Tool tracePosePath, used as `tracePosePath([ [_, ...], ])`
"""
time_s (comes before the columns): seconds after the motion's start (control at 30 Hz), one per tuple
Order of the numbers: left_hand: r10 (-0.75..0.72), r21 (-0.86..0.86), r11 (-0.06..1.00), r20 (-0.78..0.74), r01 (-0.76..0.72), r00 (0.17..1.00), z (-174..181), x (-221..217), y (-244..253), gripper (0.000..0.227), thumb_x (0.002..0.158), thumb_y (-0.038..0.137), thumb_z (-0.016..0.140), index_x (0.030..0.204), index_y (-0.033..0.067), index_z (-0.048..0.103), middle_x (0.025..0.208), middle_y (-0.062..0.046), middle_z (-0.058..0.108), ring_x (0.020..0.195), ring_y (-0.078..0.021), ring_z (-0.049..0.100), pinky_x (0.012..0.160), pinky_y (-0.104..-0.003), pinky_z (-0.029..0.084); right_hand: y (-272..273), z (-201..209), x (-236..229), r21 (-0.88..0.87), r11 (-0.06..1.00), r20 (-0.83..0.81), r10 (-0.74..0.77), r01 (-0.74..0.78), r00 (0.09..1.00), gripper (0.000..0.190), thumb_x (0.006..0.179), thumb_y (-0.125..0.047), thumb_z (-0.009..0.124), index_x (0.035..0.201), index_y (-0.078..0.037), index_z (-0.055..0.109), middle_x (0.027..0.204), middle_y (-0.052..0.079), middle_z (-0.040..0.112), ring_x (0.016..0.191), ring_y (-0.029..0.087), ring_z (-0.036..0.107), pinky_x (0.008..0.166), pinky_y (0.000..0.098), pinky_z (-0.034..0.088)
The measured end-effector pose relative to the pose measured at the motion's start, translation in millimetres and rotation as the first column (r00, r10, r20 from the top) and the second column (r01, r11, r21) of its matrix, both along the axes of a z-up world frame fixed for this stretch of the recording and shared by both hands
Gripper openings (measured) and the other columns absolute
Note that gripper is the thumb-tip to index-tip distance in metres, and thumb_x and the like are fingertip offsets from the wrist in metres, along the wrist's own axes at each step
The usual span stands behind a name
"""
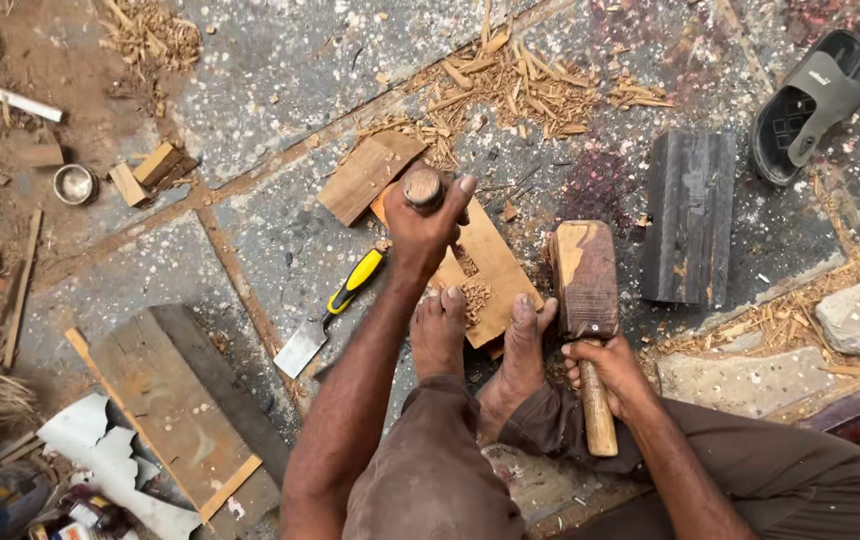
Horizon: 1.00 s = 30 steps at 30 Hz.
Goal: The person carves a piece of wood by striking a chisel with a large wooden mallet, while using their bare feet to stabilize the workpiece on the floor.
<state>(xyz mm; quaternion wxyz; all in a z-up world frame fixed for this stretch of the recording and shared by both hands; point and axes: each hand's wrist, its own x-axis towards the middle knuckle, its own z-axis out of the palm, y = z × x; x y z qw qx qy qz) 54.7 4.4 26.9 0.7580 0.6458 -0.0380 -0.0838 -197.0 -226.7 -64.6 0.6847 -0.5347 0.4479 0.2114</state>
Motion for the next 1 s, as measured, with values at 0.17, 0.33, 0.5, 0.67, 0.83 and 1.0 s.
tracePosePath([
  [0.17, 0.010, -0.118, 0.993, -0.027, -0.013, 1.000, -17, -10, 4, 0.024, 0.094, 0.021, 0.077, 0.089, 0.0058, 0.059, 0.068, -0.006, 0.065, 0.052, -0.0100, 0.058, 0.042, -0.026, 0.045, -1, -6, 0, -0.006, 1.000, 0.002, 0.003, -0.003, 1.000, 0.016, 0.082, -0.002, 0.072, 0.094, 0.002, 0.063, 0.070, 0.012, 0.066, 0.052, 0.019, 0.065, 0.045, 0.0311, 0.056],
  [0.33, 0.106, -0.174, 0.980, 0.016, -0.101, 0.994, -22, -9, 12, 0.023, 0.092, 0.021, 0.076, 0.091, 0.0044, 0.060, 0.068, -0.008, 0.065, 0.052, -0.0125, 0.061, 0.043, -0.029, 0.050, -3, -11, -2, 0.008, 1.000, 0.005, 0.011, -0.011, 1.000, 0.017, 0.084, -0.002, 0.072, 0.097, 0.005, 0.064, 0.071, 0.012, 0.066, 0.054, 0.018, 0.065, 0.046, 0.0303, 0.056],
  [0.5, 0.098, -0.231, 0.969, 0.055, -0.083, 0.994, -22, -12, 16, 0.021, 0.094, 0.017, 0.074, 0.091, 0.0035, 0.058, 0.069, -0.009, 0.064, 0.053, -0.0135, 0.060, 0.045, -0.029, 0.050, -1, -7, 1, -0.002, 1.000, 0.012, 0.000, 0.000, 1.000, 0.019, 0.083, 0.000, 0.072, 0.099, 0.003, 0.062, 0.071, 0.012, 0.066, 0.053, 0.018, 0.065, 0.046, 0.0300, 0.056],
  [0.67, 0.156, -0.200, 0.969, 0.042, -0.145, 0.987, -30, -15, 15, 0.018, 0.092, 0.013, 0.073, 0.089, 0.0021, 0.059, 0.068, -0.010, 0.065, 0.055, -0.0162, 0.064, 0.046, -0.031, 0.052, -1, -7, 0, 0.012, 1.000, 0.003, -0.012, 0.012, 1.000, 0.021, 0.083, 0.000, 0.071, 0.100, 0.004, 0.060, 0.071, 0.011, 0.066, 0.053, 0.017, 0.065, 0.045, 0.0290, 0.055],
  [0.83, 0.316, -0.237, 0.931, 0.144, -0.277, 0.938, -42, -9, 21, 0.016, 0.093, 0.014, 0.068, 0.090, 0.0019, 0.058, 0.068, -0.009, 0.064, 0.055, -0.0183, 0.065, 0.052, -0.035, 0.058, 0, -1, 4, -0.048, 0.999, 0.005, 0.013, -0.013, 1.000, 0.025, 0.084, 0.001, 0.071, 0.105, 0.004, 0.058, 0.073, 0.014, 0.066, 0.055, 0.020, 0.065, 0.047, 0.0312, 0.056],
  [1.0, 0.371, -0.425, 0.850, 0.064, -0.311, 0.927, -53, -13, 31, 0.016, 0.094, 0.012, 0.065, 0.092, -0.0011, 0.057, 0.071, -0.012, 0.062, 0.060, -0.0216, 0.063, 0.055, -0.040, 0.056, 18, 52, 24, -0.244, 0.969, 0.056, -0.032, 0.044, 0.998, 0.059, 0.079, 0.008, 0.070, 0.126, -0.015, 0.042, 0.086, 0.010, 0.069, 0.063, 0.023, 0.068, 0.051, 0.0358, 0.062],
])
